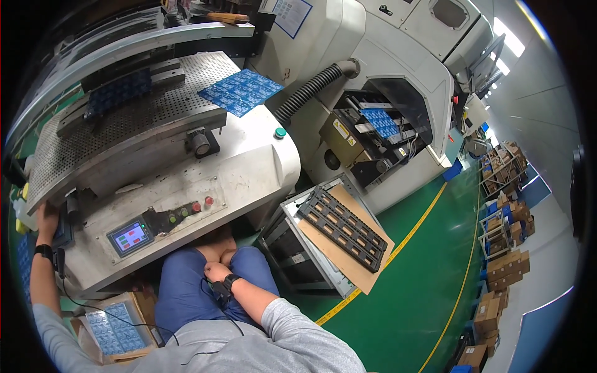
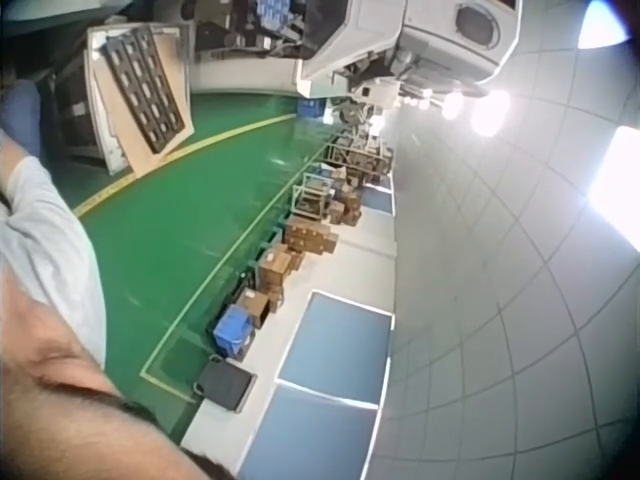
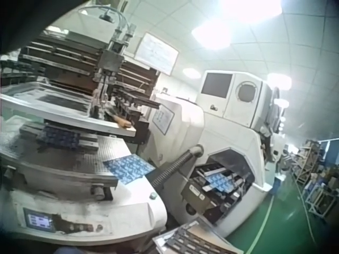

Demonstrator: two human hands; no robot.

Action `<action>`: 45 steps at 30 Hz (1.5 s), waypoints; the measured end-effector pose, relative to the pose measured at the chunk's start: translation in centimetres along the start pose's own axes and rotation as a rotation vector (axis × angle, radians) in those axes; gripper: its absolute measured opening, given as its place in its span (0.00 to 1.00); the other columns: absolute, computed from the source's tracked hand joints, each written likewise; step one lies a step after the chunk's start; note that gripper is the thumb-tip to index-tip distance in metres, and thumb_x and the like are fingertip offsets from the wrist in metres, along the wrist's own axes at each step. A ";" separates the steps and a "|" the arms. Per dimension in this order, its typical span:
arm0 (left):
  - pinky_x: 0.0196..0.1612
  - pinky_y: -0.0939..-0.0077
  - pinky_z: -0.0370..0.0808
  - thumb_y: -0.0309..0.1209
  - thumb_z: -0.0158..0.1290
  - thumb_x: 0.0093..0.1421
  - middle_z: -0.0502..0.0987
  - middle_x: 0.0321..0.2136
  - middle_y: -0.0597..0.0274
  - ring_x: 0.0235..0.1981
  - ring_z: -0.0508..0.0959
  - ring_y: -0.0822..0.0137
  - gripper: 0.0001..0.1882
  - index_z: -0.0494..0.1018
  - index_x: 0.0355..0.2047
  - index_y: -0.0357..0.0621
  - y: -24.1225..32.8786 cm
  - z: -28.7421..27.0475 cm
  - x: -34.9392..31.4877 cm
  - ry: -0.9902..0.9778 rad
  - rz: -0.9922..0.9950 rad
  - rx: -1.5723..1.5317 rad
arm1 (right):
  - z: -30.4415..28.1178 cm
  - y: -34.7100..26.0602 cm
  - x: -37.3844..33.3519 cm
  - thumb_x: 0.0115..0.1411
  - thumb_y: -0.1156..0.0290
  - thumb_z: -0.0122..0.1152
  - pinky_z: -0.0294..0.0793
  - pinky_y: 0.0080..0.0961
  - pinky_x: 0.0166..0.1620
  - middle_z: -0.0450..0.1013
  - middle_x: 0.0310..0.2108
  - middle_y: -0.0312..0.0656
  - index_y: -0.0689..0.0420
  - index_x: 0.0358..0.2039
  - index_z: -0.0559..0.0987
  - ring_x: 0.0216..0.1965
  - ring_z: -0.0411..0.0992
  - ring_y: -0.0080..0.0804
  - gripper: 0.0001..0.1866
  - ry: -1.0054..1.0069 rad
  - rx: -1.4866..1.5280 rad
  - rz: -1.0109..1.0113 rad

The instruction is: The person sits at a machine, picks up a circuit board from a stack, and positions it on the machine's work surface. After the machine cycles, the person removes the board, places it into a slot on a nearby rack, and repeats the process before walking away.

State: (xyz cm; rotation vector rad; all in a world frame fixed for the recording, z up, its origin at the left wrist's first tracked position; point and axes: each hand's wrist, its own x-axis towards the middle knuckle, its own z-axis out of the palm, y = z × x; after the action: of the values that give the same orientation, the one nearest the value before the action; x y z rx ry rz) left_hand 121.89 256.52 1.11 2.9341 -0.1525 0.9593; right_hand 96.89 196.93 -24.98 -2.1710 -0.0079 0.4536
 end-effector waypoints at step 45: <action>0.48 0.56 0.71 0.32 0.59 0.55 0.75 0.39 0.46 0.43 0.74 0.43 0.19 0.71 0.46 0.41 -2.5 1.6 -0.3 0.047 0.061 -0.141 | -0.5 0.1 0.0 0.58 0.64 0.58 0.73 0.39 0.47 0.78 0.39 0.52 0.60 0.38 0.81 0.43 0.75 0.50 0.14 -0.050 0.027 0.008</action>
State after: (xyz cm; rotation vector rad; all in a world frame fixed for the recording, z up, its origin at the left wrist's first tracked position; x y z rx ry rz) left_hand 122.85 258.86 -0.45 2.7915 -0.2960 0.9815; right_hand 97.03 196.52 -24.77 -2.1332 -0.0209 0.5100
